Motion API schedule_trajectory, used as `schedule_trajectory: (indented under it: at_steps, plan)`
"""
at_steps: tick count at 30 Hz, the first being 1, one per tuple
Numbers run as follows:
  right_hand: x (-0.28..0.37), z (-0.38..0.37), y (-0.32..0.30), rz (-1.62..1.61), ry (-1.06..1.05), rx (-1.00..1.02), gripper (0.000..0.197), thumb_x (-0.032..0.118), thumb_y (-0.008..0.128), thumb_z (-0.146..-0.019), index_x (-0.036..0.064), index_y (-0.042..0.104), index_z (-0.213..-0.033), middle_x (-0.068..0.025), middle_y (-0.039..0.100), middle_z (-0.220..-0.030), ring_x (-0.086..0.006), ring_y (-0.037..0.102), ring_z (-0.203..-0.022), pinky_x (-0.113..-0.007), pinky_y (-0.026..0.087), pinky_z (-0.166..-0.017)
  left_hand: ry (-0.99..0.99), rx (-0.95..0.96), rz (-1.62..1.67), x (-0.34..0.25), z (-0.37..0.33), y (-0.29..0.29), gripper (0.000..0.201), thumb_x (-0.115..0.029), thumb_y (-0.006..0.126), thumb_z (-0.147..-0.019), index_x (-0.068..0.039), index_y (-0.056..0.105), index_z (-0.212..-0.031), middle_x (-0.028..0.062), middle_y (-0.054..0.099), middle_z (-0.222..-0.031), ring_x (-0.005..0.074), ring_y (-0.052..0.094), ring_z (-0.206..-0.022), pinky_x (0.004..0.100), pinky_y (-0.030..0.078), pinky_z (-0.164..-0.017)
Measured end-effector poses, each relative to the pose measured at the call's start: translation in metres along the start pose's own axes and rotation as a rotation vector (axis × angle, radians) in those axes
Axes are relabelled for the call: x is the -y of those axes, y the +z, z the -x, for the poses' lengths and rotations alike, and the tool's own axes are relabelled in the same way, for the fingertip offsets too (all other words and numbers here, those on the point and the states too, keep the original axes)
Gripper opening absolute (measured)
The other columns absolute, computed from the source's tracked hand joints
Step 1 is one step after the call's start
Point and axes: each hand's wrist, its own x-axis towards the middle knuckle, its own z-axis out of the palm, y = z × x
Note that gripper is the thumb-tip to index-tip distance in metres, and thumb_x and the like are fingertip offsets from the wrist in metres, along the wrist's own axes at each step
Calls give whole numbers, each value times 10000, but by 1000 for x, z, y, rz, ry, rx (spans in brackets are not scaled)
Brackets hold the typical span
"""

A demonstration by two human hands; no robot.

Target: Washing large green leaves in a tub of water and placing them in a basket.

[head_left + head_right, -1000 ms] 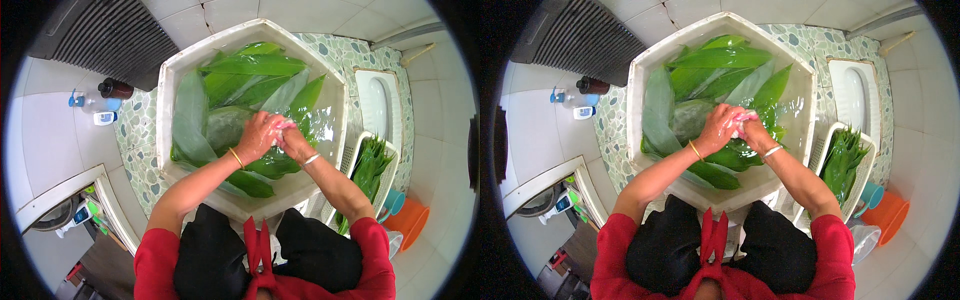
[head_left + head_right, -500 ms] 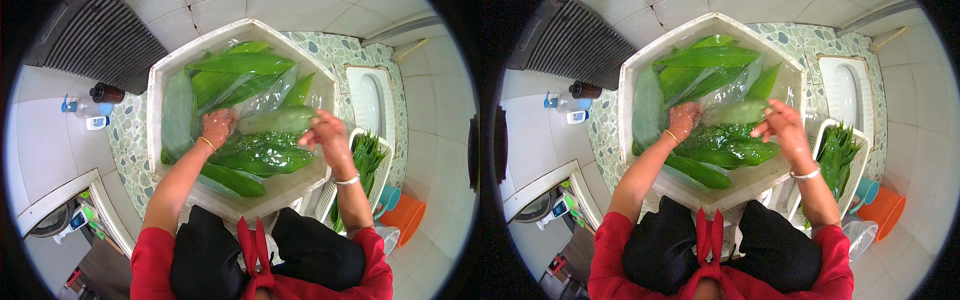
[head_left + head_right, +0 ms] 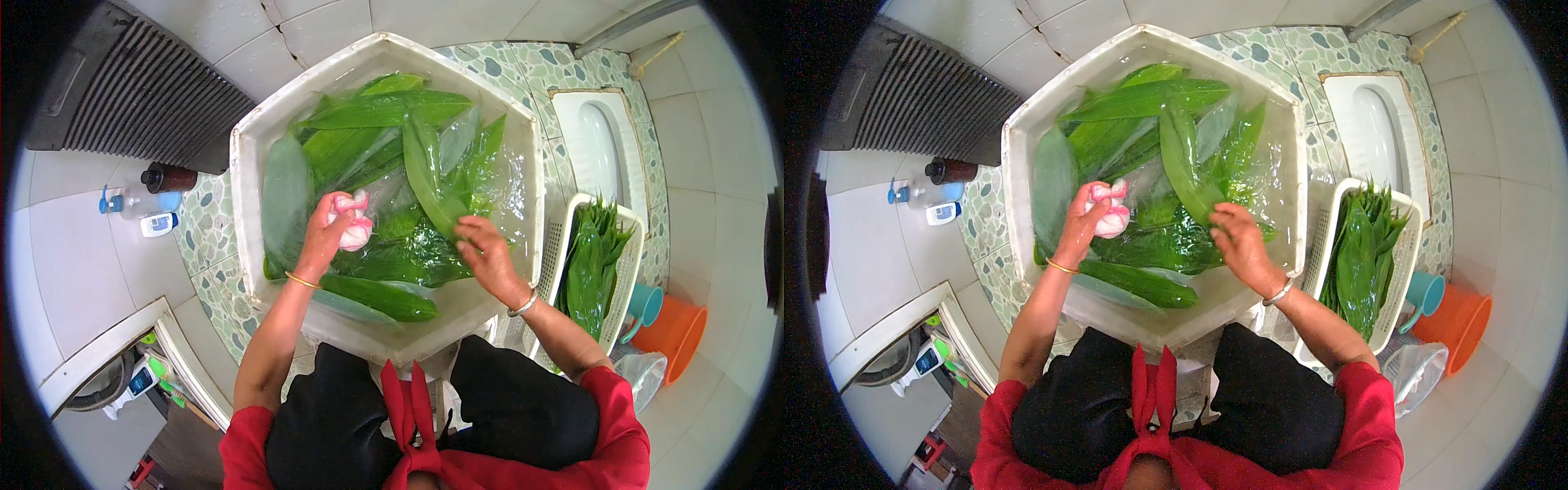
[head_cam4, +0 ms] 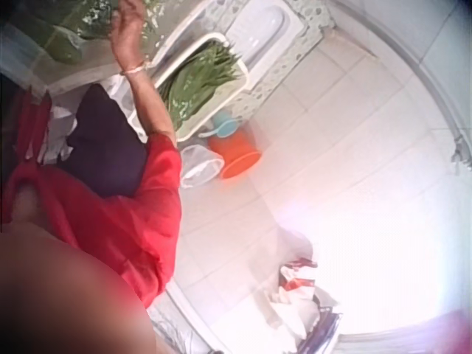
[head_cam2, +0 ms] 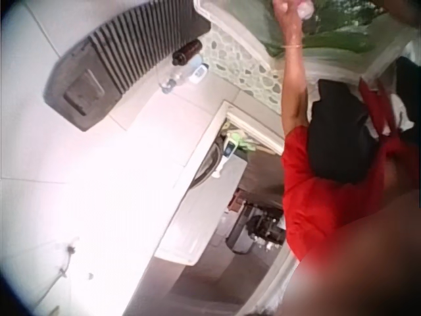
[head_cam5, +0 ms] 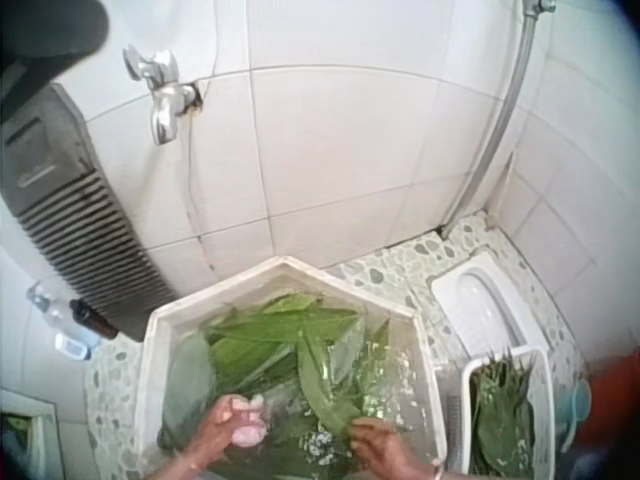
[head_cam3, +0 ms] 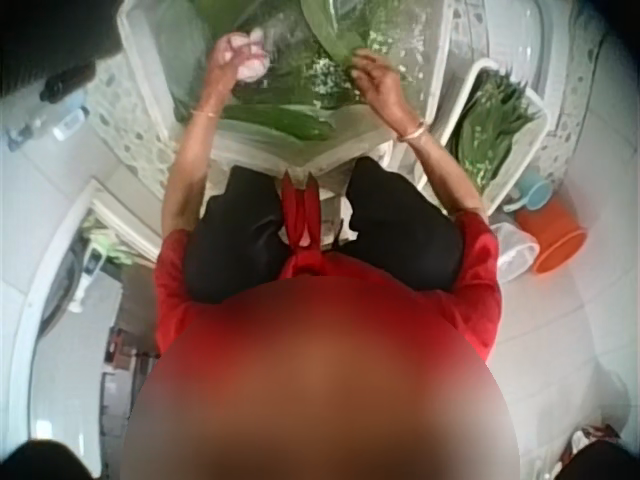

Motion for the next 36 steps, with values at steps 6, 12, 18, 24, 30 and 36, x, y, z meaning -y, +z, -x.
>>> schedule_trajectory:
  at_steps: [6, 12, 18, 24, 30, 36]
  plan:
    - [-5, 3, 19, -907, 571, -344, 357, -93, 571, -752, 2, 508, -1091, -85, 526, -1023, -155, 576, -879, -276, 514, -705, 138, 284, 25, -34, 19, 59, 231, -121, 548, -854, -74, 490, -1072, 66, 552, -996, 154, 540, -908, 303, 442, -808]
    - [-13, 3, 35, -999, 724, -136, 379, -112, 587, -730, -31, 478, -1084, -63, 581, -836, -163, 595, -754, -280, 538, -665, 667, 360, -753, 4, 6, 115, 354, -108, 584, -777, -112, 510, -1124, 99, 467, -956, 278, 466, -924, 401, 357, -796]
    - [-6, 10, 14, -1013, 717, -102, 322, -97, 587, -754, -33, 498, -1057, -79, 599, -860, -148, 604, -736, -282, 556, -644, 810, 214, -1301, 36, -38, 74, 304, -177, 528, -798, -161, 541, -1101, 78, 463, -949, 249, 449, -927, 399, 313, -754]
    - [21, 12, -37, -998, 623, -64, 328, -84, 591, -762, -10, 515, -1072, -48, 600, -853, -122, 600, -736, -257, 549, -645, 646, 51, -1486, 42, -49, 46, 164, -215, 490, -831, -190, 582, -965, 64, 535, -984, 251, 487, -983, 436, 355, -775]
    - [55, 39, -121, -848, 490, -287, 311, -85, 561, -769, -12, 528, -1069, -51, 619, -877, -103, 584, -747, -245, 523, -647, 645, 112, -1120, 57, -62, 12, 282, -103, 451, -833, -140, 579, -1082, 96, 606, -1024, 304, 578, -895, 434, 446, -747]
    - [33, 123, -162, -827, 521, -718, 328, -32, 517, -767, 13, 518, -1092, -19, 556, -890, -116, 555, -788, -262, 504, -657, 694, 69, -1163, 35, -50, 0, 338, -61, 468, -824, -152, 551, -1139, 122, 603, -1036, 328, 578, -883, 440, 466, -751]
